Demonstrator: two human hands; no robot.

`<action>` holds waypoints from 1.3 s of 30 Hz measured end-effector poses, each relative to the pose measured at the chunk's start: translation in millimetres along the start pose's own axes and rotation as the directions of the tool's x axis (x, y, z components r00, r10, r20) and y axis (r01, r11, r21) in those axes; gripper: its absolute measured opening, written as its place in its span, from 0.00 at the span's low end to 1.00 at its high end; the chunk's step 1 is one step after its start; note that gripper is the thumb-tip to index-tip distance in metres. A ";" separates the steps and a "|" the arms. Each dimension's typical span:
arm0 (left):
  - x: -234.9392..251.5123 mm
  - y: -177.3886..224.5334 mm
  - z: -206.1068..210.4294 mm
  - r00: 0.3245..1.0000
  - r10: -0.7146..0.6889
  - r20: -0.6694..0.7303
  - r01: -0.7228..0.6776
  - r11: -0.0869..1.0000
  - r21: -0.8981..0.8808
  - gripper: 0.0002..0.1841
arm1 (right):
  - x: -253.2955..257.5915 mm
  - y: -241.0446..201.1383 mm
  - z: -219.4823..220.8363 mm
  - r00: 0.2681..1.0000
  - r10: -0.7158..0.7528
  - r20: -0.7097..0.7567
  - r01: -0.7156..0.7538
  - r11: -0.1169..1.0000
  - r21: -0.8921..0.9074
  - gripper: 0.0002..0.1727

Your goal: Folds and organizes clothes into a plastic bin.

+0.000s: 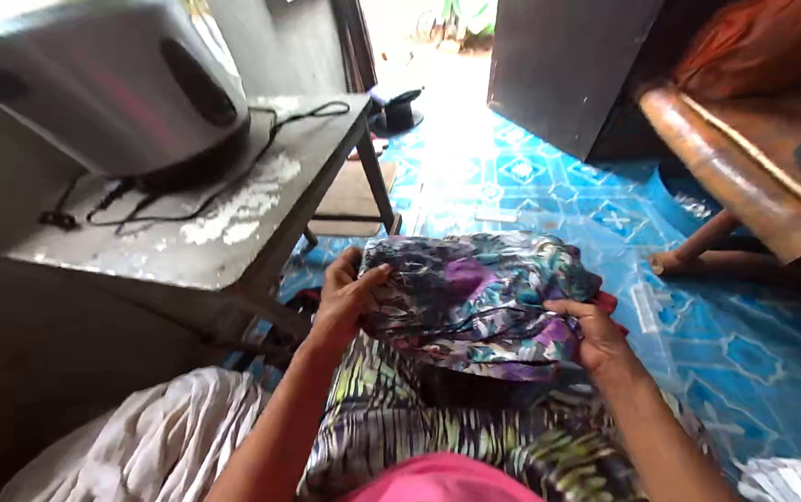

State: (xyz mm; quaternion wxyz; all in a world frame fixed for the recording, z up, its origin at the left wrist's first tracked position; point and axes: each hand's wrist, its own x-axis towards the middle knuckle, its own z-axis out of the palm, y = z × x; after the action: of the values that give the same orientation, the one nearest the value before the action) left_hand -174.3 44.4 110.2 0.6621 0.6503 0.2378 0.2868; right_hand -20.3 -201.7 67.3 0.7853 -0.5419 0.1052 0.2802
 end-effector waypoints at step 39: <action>-130.3 -12.4 -219.6 0.846 0.068 -0.528 0.431 0.494 0.755 0.23 | 128.0 22.0 -132.2 0.957 -0.005 0.290 0.288 0.158 -0.945 0.24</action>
State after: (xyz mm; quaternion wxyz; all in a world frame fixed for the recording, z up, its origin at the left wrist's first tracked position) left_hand -418.7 113.9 81.2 0.1987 0.7630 0.5771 0.2129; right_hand 90.9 -274.7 -61.7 0.2822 -0.8912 -0.2397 0.2619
